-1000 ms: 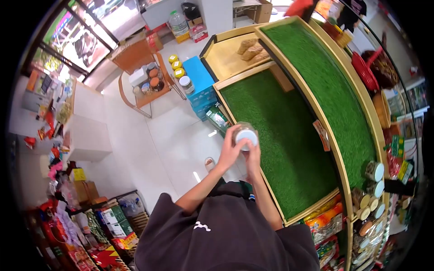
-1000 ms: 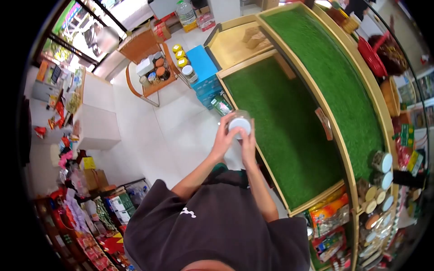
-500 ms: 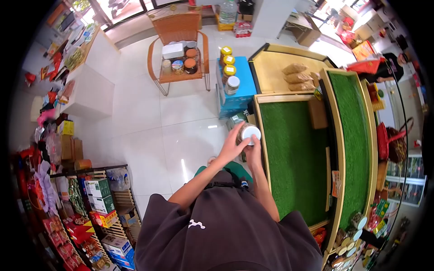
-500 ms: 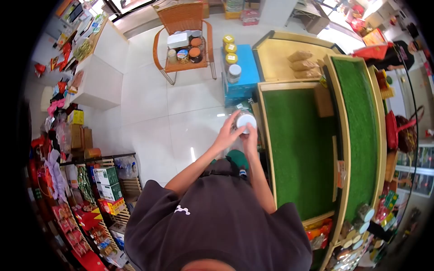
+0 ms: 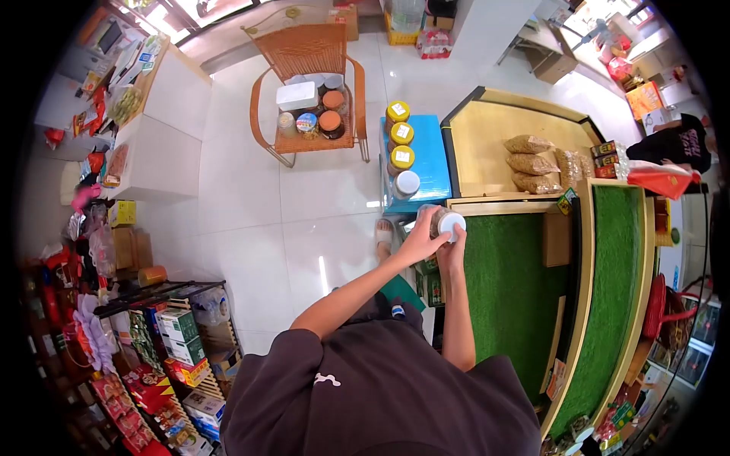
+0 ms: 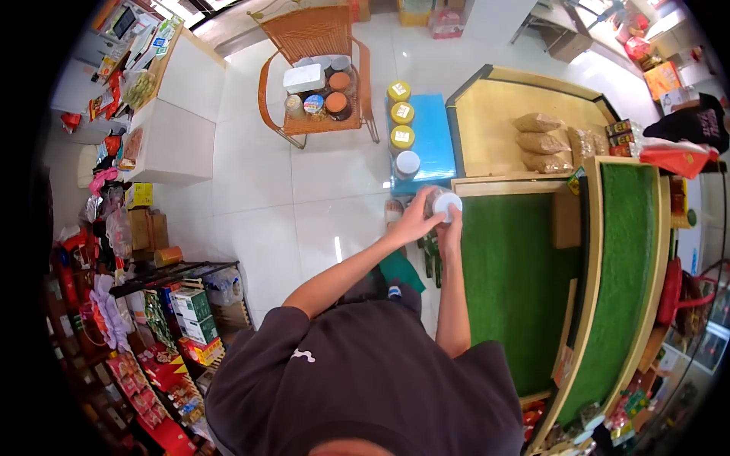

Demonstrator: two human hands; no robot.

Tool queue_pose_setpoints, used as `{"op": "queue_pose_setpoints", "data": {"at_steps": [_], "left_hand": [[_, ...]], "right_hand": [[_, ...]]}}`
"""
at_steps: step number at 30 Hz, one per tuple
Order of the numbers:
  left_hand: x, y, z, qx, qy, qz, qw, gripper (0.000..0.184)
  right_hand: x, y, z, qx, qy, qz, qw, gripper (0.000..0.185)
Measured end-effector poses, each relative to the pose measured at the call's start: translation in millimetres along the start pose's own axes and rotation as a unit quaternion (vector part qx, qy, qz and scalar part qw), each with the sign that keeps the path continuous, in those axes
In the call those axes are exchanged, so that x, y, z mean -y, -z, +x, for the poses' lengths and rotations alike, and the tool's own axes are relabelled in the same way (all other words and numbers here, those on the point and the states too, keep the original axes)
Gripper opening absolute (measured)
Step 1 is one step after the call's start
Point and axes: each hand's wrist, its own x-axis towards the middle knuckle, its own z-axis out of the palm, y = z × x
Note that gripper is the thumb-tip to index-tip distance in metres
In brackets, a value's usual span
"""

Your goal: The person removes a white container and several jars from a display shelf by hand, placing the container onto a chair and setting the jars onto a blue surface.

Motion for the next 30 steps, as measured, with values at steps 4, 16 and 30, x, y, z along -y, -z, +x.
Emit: {"op": "queue_pose_setpoints", "data": {"at_steps": [4, 16, 30], "left_hand": [[26, -7, 60, 0.003, 0.041, 0.002, 0.999, 0.064], [88, -27, 131, -0.062, 0.266, -0.026, 0.962, 0.057], [67, -23, 139, -0.095, 0.292, 0.073, 0.949, 0.069]], "right_hand": [[3, 11, 70, 0.016, -0.039, 0.035, 0.998, 0.055], [-13, 30, 158, -0.076, -0.125, -0.03, 0.989, 0.051], [-12, -4, 182, -0.052, -0.071, -0.212, 0.973, 0.055]]}}
